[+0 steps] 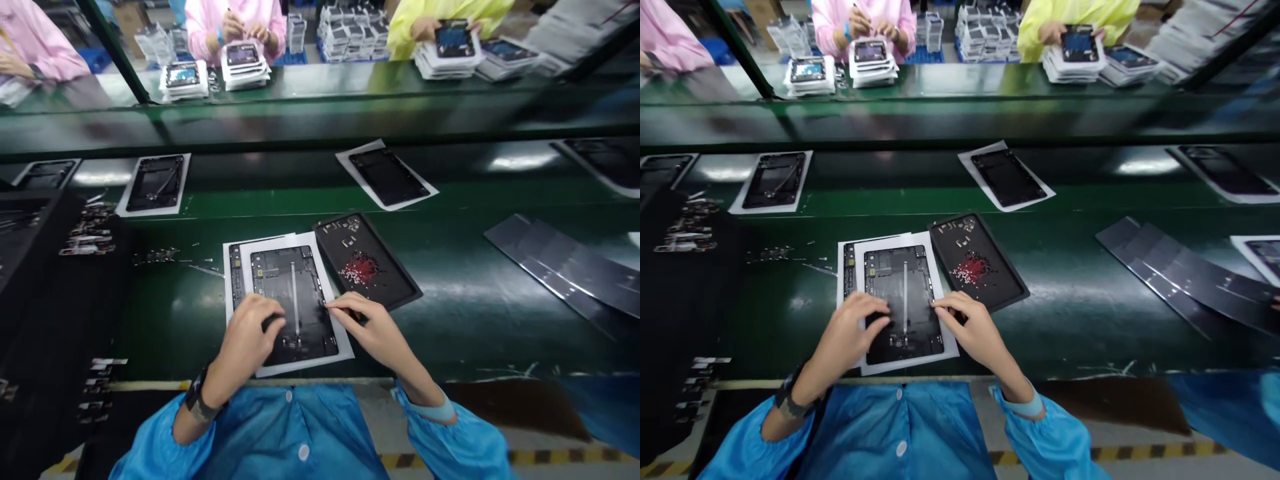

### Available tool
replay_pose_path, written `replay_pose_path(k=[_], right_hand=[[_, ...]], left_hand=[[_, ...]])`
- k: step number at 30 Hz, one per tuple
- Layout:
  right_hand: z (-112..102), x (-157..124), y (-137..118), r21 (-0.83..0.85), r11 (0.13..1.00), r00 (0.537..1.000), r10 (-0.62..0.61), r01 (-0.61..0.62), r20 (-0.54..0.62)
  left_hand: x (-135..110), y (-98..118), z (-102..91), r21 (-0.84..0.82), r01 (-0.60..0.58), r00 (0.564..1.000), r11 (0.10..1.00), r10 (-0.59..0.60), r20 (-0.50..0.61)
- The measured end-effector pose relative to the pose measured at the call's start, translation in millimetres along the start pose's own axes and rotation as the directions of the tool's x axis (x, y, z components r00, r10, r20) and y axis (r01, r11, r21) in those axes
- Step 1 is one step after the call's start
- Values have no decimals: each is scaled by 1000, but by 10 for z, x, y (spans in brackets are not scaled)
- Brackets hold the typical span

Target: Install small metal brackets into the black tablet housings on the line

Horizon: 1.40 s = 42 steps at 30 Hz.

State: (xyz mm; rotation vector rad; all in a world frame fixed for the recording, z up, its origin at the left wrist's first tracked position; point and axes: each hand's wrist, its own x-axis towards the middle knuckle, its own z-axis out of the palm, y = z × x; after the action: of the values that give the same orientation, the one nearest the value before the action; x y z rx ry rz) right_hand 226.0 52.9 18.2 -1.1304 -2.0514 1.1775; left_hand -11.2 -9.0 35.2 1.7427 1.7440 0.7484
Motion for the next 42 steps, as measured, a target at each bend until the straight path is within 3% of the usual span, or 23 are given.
replay_pose_path(k=[3, 6, 9, 16, 23, 27, 30, 33, 37, 42], right_hand=[[42, -44, 20, -28, 998, 992, 49, -53, -120], [101, -111, 0, -21, 999, 985, 23, -27, -169], [94, -206, -12, -9, 999, 979, 28, -30, -200], [-59, -327, 104, -32, 998, 957, 48, -59, -287], [-106, -243, 212, -91, 996, 897, -51, 12, -440], [-107, -243, 271, -109, 994, 879, -66, 16, -473], [-102, -254, 317, -134, 991, 877, -67, 3, -476], [-82, -258, 361, -178, 984, 879, -74, -13, -472], [-148, -254, 389, -240, 971, 902, -87, -19, -423], [-659, -150, 364, -295, 956, 936, -110, 7, -333]], left_hand=[[520, -144, -124, 214, -22, 995, 977, 41, -86], [1067, -275, -146, 329, 7, 1000, 944, -3, -11], [1374, -348, -120, 349, 21, 998, 937, -43, 53], [1458, -406, -128, 350, 19, 997, 937, -45, 64], [1469, -343, -101, 278, 2, 994, 961, -33, 108], [1498, -254, -233, 173, -7, 983, 985, -24, 179], [1669, -180, -417, 69, -2, 967, 998, -16, 253], [2077, -142, -650, 0, 27, 962, 1000, -26, 272], [2897, -207, -1017, -22, 94, 969, 995, -87, 231], [3759, -394, -1392, 24, 166, 976, 986, -168, 139]])
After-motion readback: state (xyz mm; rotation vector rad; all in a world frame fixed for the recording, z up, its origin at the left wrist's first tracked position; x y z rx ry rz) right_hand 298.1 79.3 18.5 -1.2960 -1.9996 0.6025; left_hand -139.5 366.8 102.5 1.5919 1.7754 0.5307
